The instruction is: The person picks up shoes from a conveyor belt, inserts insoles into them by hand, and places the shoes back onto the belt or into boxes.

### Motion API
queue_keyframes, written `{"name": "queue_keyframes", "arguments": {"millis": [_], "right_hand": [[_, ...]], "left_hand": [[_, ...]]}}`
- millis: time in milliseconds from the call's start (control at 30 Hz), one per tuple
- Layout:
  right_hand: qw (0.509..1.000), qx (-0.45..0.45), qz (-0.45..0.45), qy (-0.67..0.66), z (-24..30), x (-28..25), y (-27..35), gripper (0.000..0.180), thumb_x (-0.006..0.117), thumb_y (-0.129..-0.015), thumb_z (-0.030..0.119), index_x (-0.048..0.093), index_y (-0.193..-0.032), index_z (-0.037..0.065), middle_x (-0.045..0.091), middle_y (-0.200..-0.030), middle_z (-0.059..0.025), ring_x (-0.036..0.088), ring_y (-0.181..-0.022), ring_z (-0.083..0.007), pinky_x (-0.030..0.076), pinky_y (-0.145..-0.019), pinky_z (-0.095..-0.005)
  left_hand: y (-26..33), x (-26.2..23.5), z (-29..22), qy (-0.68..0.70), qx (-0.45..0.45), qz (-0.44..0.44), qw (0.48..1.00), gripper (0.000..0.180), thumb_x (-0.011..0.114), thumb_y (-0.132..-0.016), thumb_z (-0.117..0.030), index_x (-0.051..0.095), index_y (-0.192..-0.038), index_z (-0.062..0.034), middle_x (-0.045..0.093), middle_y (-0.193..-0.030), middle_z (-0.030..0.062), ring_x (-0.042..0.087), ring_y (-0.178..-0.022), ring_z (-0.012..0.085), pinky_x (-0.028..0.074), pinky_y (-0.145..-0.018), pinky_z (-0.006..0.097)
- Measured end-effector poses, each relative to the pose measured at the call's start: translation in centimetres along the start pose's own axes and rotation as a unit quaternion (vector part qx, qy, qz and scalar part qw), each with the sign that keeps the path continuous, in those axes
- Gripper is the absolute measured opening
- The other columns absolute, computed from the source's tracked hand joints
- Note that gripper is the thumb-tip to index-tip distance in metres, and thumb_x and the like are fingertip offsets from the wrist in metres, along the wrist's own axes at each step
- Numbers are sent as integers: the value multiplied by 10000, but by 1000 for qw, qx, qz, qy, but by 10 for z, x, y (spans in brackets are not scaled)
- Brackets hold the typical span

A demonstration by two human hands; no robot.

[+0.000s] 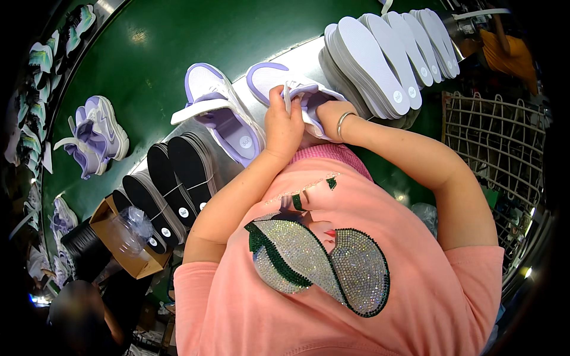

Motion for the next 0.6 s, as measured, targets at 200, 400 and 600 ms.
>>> {"name": "queue_keyframes", "arguments": {"millis": [200,400,600], "right_hand": [[1000,-6,12,2,-4,-2,0,190,525,-699,109,635,-834,33,605,-897,-163,591,-855,-261,471,-712,-332],[999,-14,27,12,-6,-1,-4,202,514,-698,81,629,-856,29,605,-897,-162,588,-859,-263,469,-715,-333],[935,-107,-31,-337,-22,-26,23,201,449,-714,57,602,-837,12,604,-811,-160,581,-762,-296,458,-672,-342]], "left_hand": [[-2,4,3,-1,22,-11,1000,267,477,-812,-114,359,-1031,-16,557,-762,253,531,-721,426,405,-608,446],[-4,5,-2,-9,-5,-3,1000,274,469,-815,-106,354,-1046,-15,559,-799,250,543,-745,408,417,-622,427],[0,1,4,18,-10,-9,1000,288,460,-818,-93,342,-1062,3,566,-817,230,562,-760,366,434,-640,390]]}}
Point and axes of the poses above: each hand's wrist, its own y-axis away from the middle knuckle, its own x-axis out of the palm, z = x × y, the point moved 2 cm from there along -y, towards the middle knuckle
